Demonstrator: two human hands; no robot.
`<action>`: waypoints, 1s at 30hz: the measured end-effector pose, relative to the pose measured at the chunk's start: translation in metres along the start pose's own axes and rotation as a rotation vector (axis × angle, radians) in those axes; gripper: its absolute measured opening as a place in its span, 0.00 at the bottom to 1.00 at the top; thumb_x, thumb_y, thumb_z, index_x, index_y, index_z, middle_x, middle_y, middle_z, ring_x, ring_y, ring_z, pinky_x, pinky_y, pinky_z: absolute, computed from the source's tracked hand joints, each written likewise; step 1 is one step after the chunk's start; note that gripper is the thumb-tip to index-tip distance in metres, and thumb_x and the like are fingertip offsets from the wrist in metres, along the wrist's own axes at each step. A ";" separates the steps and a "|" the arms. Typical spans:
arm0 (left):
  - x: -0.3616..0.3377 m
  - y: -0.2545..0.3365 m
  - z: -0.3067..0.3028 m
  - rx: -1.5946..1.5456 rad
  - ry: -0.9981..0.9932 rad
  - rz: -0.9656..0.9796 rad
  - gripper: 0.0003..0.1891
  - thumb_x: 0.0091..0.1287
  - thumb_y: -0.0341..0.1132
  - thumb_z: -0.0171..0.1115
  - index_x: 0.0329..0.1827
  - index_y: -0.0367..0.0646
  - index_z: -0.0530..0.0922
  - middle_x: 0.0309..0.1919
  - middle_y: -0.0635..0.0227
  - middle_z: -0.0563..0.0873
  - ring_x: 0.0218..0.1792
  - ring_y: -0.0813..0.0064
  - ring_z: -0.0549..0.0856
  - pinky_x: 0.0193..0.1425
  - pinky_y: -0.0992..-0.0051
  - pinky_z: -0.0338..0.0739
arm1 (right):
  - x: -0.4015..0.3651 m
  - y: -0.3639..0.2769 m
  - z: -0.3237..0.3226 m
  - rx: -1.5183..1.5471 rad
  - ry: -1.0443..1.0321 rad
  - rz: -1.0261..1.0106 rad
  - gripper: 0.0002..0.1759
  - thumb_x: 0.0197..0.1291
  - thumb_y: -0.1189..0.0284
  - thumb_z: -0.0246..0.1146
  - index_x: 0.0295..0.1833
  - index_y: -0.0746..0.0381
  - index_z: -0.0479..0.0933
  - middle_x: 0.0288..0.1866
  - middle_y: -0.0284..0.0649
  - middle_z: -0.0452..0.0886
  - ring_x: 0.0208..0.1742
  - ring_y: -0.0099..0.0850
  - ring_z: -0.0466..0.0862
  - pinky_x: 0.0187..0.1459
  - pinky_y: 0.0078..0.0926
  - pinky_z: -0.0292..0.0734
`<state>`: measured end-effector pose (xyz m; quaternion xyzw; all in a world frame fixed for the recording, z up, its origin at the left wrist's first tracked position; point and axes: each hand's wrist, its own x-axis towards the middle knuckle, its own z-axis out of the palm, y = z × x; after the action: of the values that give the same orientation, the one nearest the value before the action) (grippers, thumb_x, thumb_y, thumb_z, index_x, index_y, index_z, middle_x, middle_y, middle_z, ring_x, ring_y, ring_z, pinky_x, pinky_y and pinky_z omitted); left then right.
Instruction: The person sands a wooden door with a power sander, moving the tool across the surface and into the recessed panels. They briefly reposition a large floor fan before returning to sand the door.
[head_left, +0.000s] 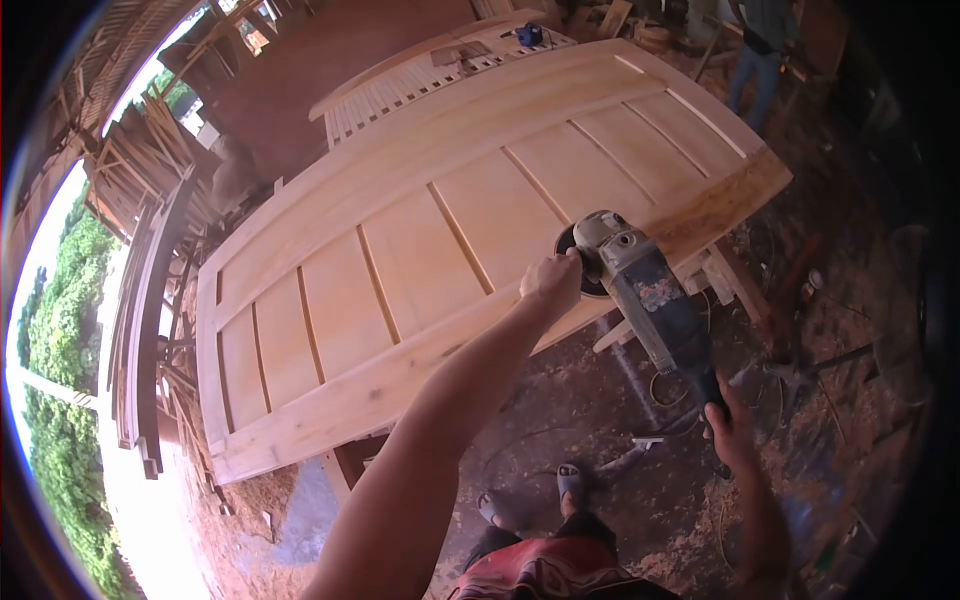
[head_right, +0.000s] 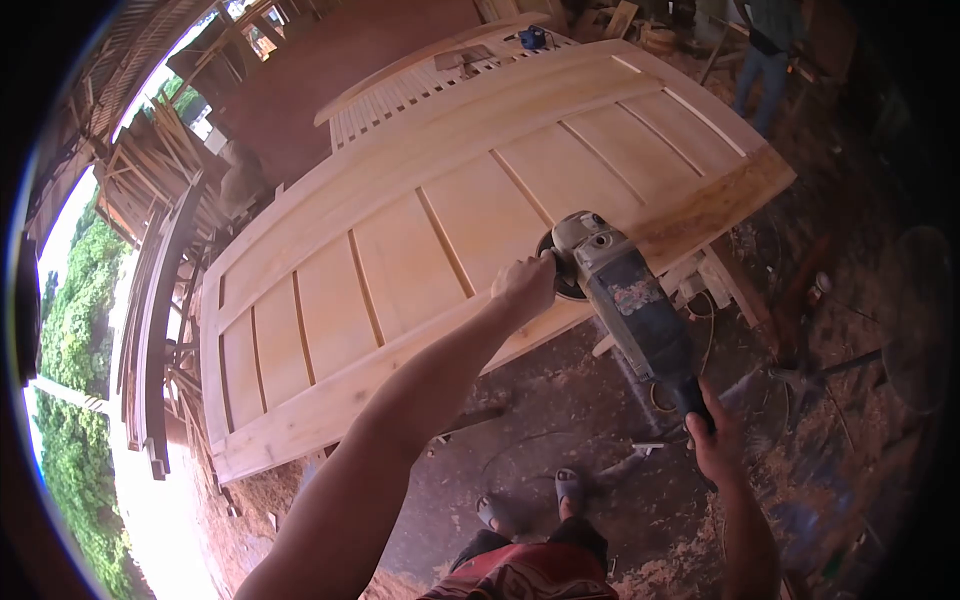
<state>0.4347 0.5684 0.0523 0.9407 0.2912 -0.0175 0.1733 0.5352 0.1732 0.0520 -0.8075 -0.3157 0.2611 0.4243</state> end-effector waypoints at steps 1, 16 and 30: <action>-0.011 -0.006 -0.001 0.005 -0.011 -0.020 0.12 0.70 0.27 0.57 0.54 0.34 0.77 0.44 0.47 0.91 0.49 0.47 0.91 0.52 0.53 0.86 | -0.006 -0.004 0.005 0.018 -0.022 0.020 0.33 0.74 0.69 0.60 0.82 0.59 0.66 0.41 0.37 0.82 0.32 0.22 0.78 0.34 0.26 0.78; -0.321 -0.234 -0.029 -0.040 0.057 -0.487 0.11 0.71 0.34 0.57 0.50 0.37 0.75 0.39 0.46 0.91 0.41 0.42 0.90 0.47 0.45 0.83 | -0.090 -0.131 0.214 -0.078 -0.440 -0.329 0.32 0.69 0.66 0.66 0.75 0.66 0.72 0.55 0.60 0.86 0.56 0.55 0.88 0.57 0.42 0.82; -0.640 -0.490 -0.040 -0.045 0.284 -0.845 0.10 0.76 0.38 0.57 0.48 0.39 0.77 0.33 0.43 0.89 0.36 0.39 0.89 0.42 0.45 0.82 | -0.169 -0.277 0.503 -0.146 -0.799 -0.577 0.31 0.71 0.64 0.65 0.76 0.64 0.72 0.58 0.60 0.85 0.58 0.58 0.86 0.55 0.47 0.83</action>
<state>-0.3703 0.6126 0.0210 0.7283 0.6711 0.0488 0.1296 -0.0037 0.4331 0.0601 -0.5515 -0.6817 0.3994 0.2676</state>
